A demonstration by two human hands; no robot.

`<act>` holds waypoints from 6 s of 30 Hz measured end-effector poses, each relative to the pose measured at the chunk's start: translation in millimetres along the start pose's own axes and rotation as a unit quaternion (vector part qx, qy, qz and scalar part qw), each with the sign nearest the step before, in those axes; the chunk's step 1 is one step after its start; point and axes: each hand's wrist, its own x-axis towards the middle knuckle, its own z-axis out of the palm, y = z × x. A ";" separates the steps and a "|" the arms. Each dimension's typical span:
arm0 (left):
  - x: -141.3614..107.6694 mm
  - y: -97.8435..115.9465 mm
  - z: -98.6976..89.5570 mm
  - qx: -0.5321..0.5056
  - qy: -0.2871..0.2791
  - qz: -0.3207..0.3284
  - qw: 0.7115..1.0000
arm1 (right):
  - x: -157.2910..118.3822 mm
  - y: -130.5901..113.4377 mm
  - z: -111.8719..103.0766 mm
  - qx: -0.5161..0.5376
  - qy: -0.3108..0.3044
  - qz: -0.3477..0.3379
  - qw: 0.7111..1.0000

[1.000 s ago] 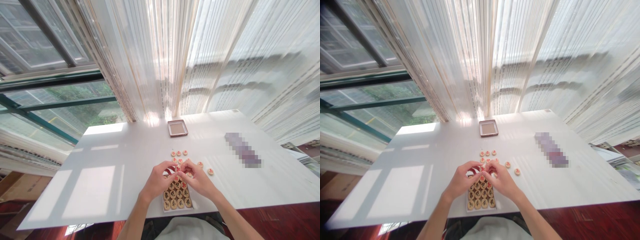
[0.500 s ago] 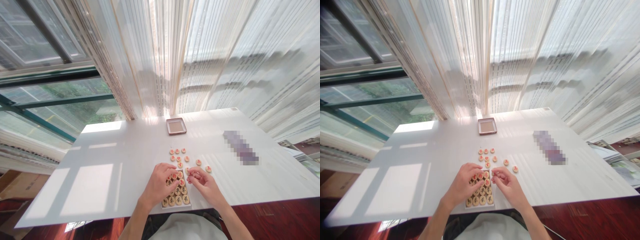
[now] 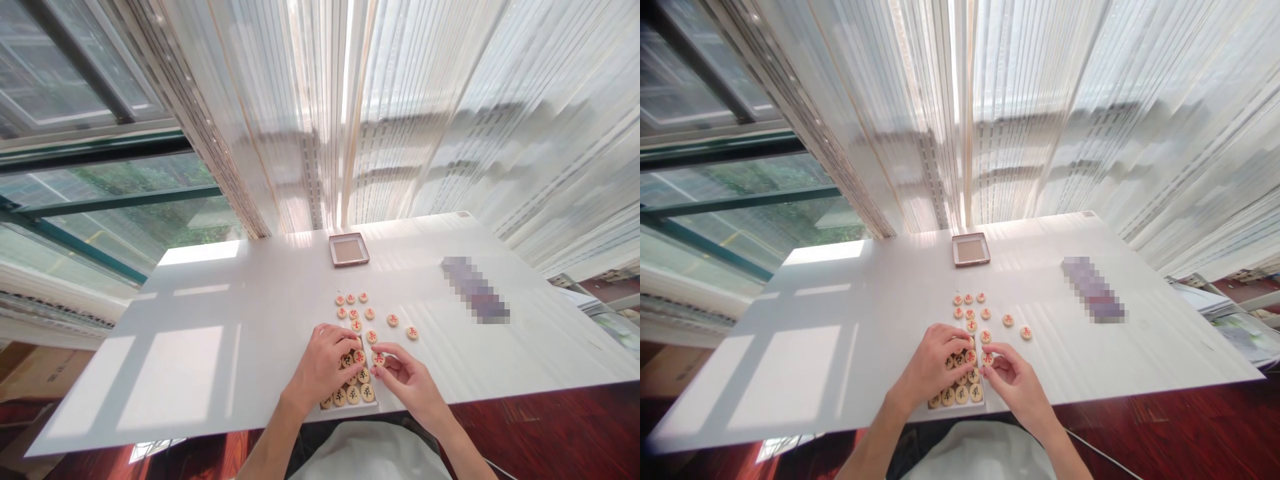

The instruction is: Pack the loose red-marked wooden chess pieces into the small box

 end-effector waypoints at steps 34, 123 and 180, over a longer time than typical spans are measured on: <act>-47.5 -50.1 -12.0 -0.045 0.111 -0.126 0.985 | -10.8 -9.9 -3.2 -0.092 0.014 0.024 0.995; -47.0 -46.3 -15.3 -0.042 0.106 -0.136 0.984 | -25.0 -8.5 16.4 -0.365 0.077 -0.140 0.917; -45.9 -46.8 -12.5 -0.031 0.118 -0.130 0.984 | -19.1 -9.2 9.9 -0.228 0.047 -0.044 0.971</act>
